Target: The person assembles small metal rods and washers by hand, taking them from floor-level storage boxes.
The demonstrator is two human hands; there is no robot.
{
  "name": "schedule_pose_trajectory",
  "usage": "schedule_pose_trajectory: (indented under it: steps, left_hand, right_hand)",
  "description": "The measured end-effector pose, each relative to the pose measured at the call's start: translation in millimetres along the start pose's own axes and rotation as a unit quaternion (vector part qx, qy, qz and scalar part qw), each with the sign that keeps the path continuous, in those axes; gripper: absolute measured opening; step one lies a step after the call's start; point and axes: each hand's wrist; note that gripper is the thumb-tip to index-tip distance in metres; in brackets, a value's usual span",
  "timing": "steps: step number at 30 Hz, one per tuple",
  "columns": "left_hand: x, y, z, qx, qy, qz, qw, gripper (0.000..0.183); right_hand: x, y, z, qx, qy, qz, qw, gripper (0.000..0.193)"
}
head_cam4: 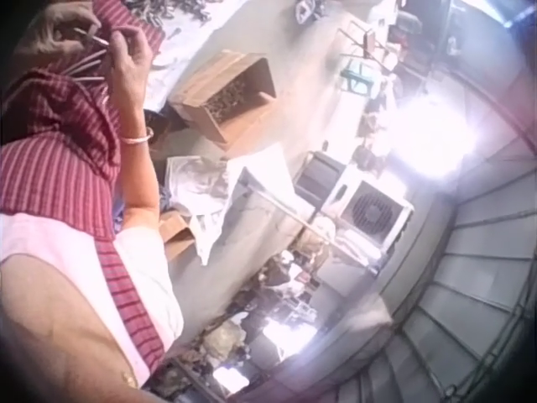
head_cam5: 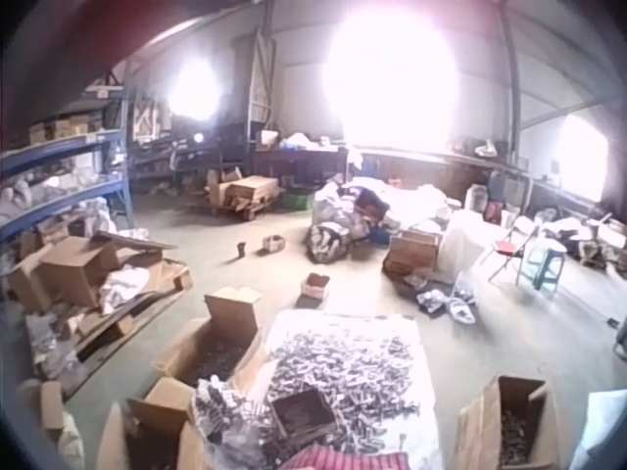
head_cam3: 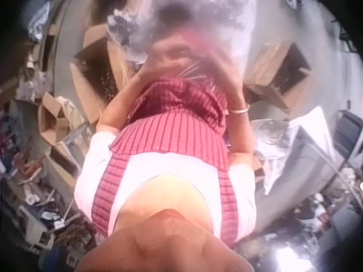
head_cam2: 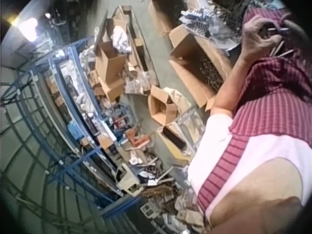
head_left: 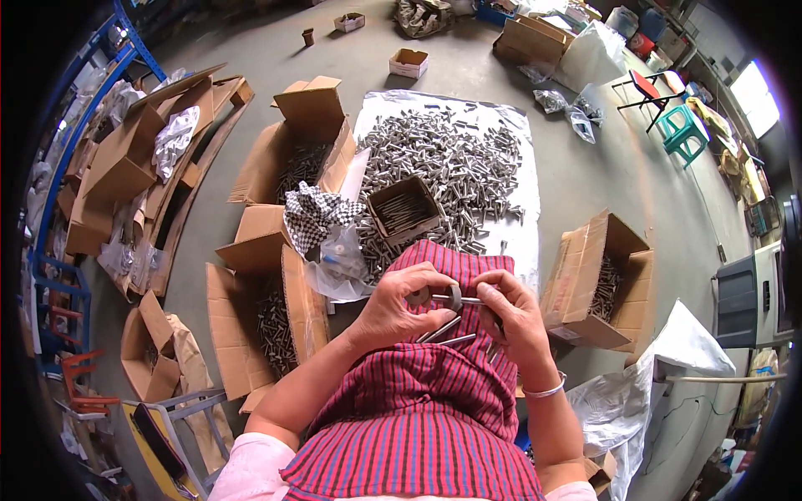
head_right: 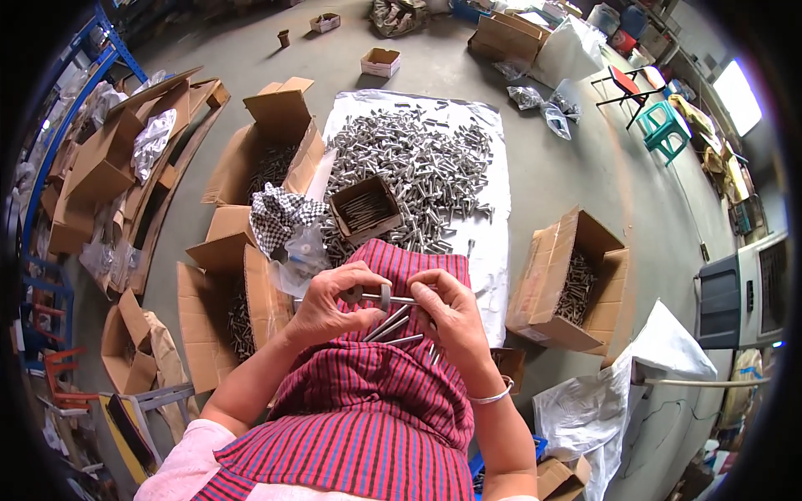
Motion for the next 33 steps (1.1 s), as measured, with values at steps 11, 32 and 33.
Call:
schedule_pose_trajectory:
  steps: [11, 32, 33]
  left_hand:
    - [-13, -6, -4, 0.118, 0.308, 0.002, 0.944, 0.055]
    - [-20, -11, 10, 0.045, 0.153, 0.009, 0.987, 0.033]
    - [-18, -10, 10, 0.051, 0.147, 0.01, 0.988, 0.032]
  right_hand:
    - [-3, 3, -6, 0.071, 0.007, 0.047, 0.996, 0.01]
    - [7, -3, -10, 0.081, 0.059, 0.053, 0.994, 0.016]
    - [6, -2, -14, 0.082, 0.058, 0.053, 0.994, 0.016]
Point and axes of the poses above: each hand's wrist, its own y-axis away from the middle knuckle, its own x-axis out of the back of the hand, z = x × y, and after that the axes turned 10 degrees about x, right-handed
